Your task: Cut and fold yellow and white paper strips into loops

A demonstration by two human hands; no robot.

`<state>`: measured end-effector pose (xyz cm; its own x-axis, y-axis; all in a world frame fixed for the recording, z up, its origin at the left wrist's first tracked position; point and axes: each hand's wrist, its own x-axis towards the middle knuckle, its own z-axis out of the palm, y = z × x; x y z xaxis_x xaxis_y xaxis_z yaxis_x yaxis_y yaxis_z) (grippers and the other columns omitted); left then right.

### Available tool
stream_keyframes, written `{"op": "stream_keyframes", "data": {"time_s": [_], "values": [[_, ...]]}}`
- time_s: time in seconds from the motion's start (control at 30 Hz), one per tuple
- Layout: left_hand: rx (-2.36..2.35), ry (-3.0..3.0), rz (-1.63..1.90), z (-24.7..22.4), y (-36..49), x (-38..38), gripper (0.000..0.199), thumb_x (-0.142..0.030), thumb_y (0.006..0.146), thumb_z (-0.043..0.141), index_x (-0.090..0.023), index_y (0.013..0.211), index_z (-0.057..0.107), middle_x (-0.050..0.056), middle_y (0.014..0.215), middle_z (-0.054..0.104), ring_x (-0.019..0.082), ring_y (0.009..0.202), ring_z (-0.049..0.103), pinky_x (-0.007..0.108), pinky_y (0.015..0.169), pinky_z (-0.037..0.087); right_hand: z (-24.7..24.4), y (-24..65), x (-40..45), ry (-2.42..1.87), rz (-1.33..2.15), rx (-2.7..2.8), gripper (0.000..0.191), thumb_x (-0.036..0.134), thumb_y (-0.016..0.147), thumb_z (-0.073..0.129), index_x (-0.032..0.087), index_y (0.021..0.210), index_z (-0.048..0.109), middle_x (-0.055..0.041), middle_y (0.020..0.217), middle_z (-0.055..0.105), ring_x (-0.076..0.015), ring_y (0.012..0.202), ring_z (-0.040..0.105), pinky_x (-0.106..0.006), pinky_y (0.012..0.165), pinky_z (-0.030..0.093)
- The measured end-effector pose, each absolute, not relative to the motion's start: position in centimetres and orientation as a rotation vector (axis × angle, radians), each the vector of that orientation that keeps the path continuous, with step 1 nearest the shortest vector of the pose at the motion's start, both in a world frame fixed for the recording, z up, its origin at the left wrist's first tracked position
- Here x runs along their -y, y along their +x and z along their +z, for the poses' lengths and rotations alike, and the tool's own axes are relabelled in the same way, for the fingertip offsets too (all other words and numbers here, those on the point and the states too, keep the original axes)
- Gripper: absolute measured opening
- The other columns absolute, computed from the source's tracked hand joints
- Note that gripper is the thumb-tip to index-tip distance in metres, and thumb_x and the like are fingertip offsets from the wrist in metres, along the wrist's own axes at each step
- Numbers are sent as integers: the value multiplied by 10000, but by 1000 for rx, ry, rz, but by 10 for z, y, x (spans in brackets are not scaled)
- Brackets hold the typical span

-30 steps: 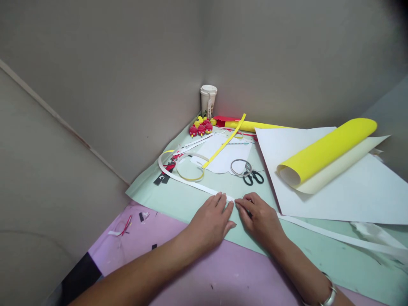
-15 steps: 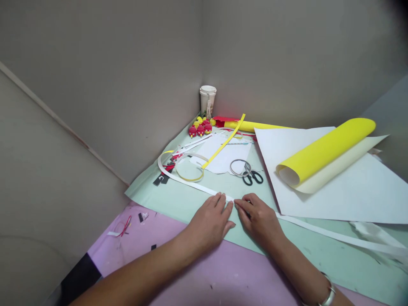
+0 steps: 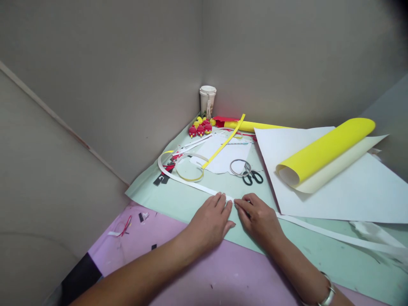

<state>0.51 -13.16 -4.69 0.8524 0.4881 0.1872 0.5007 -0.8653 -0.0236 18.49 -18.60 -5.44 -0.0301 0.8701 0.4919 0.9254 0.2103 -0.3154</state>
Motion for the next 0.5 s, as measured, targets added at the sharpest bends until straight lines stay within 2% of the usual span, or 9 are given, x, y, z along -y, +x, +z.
{"op": "stream_keyframes", "data": {"time_s": [0.23, 0.5], "values": [[798, -2956, -267, -44, 5, 132, 535, -419, 966, 462, -60, 1362, 468, 224, 1377, 513, 338, 1309, 460, 433, 1066, 374, -56, 185, 186, -1657, -161, 1899, 221, 204, 935, 512, 217, 998, 724, -51, 867, 643, -127, 699, 595, -231, 617, 405], [794, -2957, -279, -44, 6, 132, 538, -416, 959, 478, -53, 1356, 453, 226, 1365, 504, 344, 1291, 460, 441, 1049, 388, -55, 185, 186, -1660, -149, 1920, 244, 191, 931, 504, 220, 1066, 705, -51, 886, 638, -130, 703, 589, -233, 611, 398]]}}
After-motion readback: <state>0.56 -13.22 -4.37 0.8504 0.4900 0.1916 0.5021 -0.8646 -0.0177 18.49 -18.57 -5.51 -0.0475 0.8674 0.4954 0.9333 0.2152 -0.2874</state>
